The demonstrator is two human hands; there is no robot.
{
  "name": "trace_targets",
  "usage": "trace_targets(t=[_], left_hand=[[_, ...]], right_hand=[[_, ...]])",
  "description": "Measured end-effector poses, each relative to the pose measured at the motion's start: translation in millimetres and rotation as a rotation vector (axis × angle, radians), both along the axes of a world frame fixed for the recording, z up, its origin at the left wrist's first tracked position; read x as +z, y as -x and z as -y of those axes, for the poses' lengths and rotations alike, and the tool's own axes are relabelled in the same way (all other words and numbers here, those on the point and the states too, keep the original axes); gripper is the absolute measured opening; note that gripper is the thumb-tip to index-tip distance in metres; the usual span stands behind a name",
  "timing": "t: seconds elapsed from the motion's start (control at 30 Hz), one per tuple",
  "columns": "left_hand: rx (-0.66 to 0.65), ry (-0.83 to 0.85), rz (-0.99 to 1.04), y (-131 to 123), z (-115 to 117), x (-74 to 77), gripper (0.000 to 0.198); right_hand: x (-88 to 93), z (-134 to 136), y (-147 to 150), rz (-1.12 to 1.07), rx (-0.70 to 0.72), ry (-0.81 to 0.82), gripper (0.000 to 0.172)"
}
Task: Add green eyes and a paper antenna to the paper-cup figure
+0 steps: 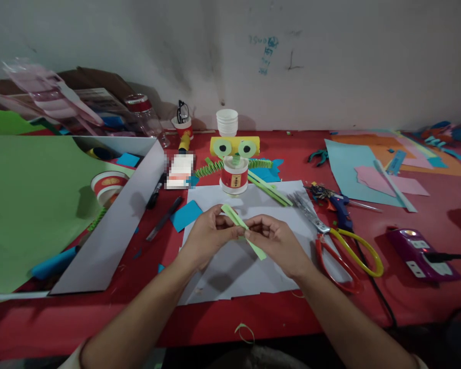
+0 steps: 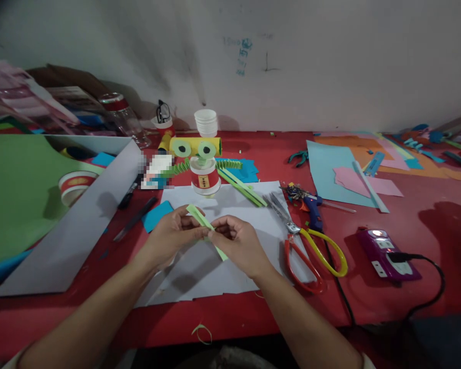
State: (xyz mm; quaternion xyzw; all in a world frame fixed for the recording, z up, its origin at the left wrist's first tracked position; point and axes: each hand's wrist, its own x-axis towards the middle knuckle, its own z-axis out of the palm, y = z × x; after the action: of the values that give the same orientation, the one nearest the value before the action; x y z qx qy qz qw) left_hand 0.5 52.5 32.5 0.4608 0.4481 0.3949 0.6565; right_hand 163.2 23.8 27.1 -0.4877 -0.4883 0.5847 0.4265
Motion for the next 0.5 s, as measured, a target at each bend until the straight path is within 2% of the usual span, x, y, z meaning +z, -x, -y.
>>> trace_targets(t=[0.23, 0.5], left_hand=[[0.007, 0.078, 0.087, 2.9, -2.1, 2.2, 0.033], [-0.006, 0.121, 0.11, 4.2, -2.4, -0.1, 0.033]], right_hand=[[0.5, -0.5, 0.1, -0.011, 0.024, 0.054, 0.029], [3.8, -0.6, -2.9, -0.038, -0.004, 0.086, 0.031]])
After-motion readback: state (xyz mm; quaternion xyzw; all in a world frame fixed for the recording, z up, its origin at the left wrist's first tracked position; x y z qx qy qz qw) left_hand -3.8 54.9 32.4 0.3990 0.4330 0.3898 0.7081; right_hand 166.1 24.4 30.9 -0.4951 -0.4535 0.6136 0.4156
